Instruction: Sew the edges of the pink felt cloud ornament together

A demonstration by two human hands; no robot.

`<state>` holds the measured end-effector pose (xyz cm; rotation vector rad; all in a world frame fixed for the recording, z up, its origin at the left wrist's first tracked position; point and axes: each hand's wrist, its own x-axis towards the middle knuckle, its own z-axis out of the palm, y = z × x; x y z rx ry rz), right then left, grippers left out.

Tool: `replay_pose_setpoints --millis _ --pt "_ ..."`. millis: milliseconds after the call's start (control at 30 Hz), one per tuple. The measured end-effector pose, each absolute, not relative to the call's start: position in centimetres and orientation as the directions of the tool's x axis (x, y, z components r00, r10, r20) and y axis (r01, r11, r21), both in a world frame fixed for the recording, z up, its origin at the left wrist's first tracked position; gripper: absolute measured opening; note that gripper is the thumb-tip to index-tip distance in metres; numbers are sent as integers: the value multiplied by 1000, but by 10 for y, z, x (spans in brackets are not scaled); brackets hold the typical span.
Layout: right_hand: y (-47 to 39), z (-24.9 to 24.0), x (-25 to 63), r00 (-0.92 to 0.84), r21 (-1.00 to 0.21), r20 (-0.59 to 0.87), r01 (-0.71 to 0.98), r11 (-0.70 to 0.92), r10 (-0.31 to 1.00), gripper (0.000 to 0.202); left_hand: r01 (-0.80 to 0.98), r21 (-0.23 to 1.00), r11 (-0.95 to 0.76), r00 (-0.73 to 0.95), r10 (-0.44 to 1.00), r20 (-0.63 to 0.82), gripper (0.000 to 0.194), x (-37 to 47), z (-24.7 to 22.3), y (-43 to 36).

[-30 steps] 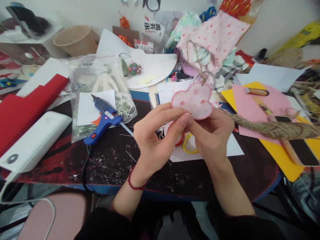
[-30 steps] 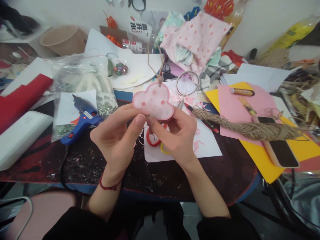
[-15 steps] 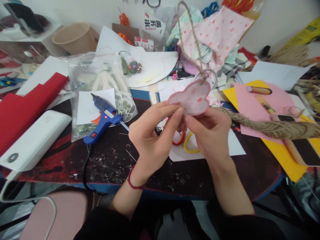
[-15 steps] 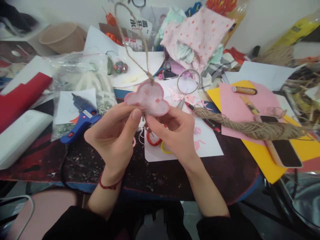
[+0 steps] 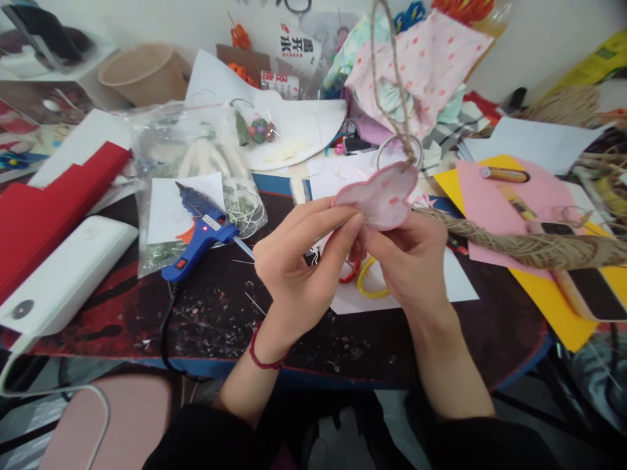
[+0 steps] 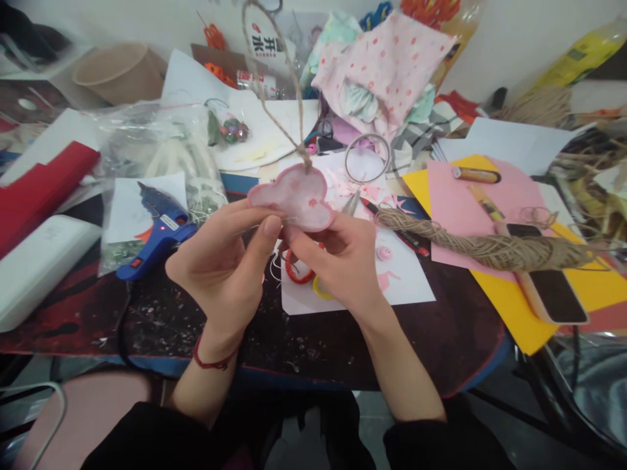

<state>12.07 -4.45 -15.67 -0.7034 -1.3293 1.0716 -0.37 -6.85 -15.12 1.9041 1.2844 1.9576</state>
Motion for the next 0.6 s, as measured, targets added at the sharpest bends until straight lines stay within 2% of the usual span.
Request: replay_pose_setpoints --millis 167,300,367,500,600 --pt "-44 -156 122 -69 -878 454 -201 433 888 15 452 616 -645 -171 615 769 12 -4 -149 -68" --pt "-47 -154 121 66 -858 509 -42 512 858 12 514 565 -646 -250 517 818 9 -3 -149 -69" --pt "-49 -154 120 117 -840 541 20 543 833 12 577 504 -643 -265 436 860 8 -3 -149 -70" --pt "-50 -154 119 162 -818 573 51 573 803 12 671 296 -679 -116 298 947 12 -3 -152 -69" --pt "-50 -155 119 172 -804 594 96 587 786 12 690 221 -690 -61 248 967 12 -4 -155 -66"
